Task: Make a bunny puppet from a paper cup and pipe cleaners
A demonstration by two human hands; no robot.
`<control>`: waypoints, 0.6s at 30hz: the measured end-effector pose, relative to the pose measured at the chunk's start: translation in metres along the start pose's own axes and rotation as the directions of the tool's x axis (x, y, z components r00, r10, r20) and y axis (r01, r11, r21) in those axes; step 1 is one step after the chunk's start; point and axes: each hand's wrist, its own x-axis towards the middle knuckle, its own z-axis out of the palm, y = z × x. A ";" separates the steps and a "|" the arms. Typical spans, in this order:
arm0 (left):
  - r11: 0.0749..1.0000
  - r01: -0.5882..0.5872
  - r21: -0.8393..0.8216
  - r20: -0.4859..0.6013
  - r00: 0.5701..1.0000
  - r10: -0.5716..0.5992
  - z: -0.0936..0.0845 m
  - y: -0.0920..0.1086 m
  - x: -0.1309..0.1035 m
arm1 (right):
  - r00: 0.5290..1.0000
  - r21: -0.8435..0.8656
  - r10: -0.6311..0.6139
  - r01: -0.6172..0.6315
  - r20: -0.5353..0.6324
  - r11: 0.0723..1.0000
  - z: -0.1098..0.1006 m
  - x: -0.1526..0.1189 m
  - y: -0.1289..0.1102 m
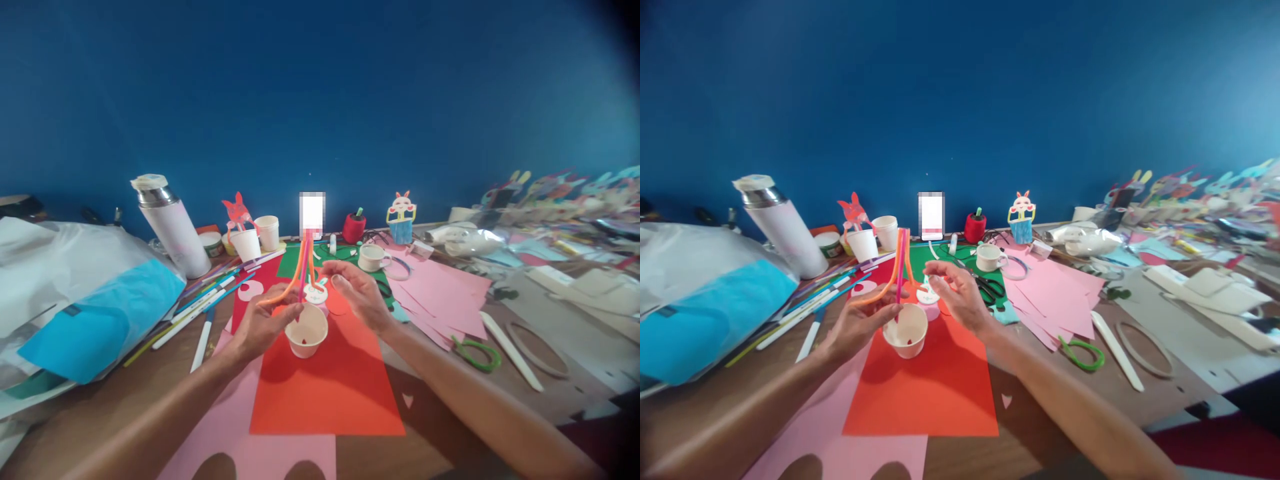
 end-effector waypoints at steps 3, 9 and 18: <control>0.999 -0.019 0.039 -0.010 1.000 0.020 0.002 0.002 0.000 | 0.995 0.006 -0.018 0.017 0.097 1.000 -0.003 0.010 -0.014; 0.994 -0.089 0.056 0.068 0.994 0.085 0.005 0.007 -0.001 | 0.992 0.114 -0.062 0.049 0.112 0.992 0.008 0.021 -0.026; 1.000 -0.006 -0.022 0.097 0.995 0.008 0.001 -0.001 -0.002 | 0.998 0.267 0.052 -0.055 0.017 0.962 0.010 0.028 -0.026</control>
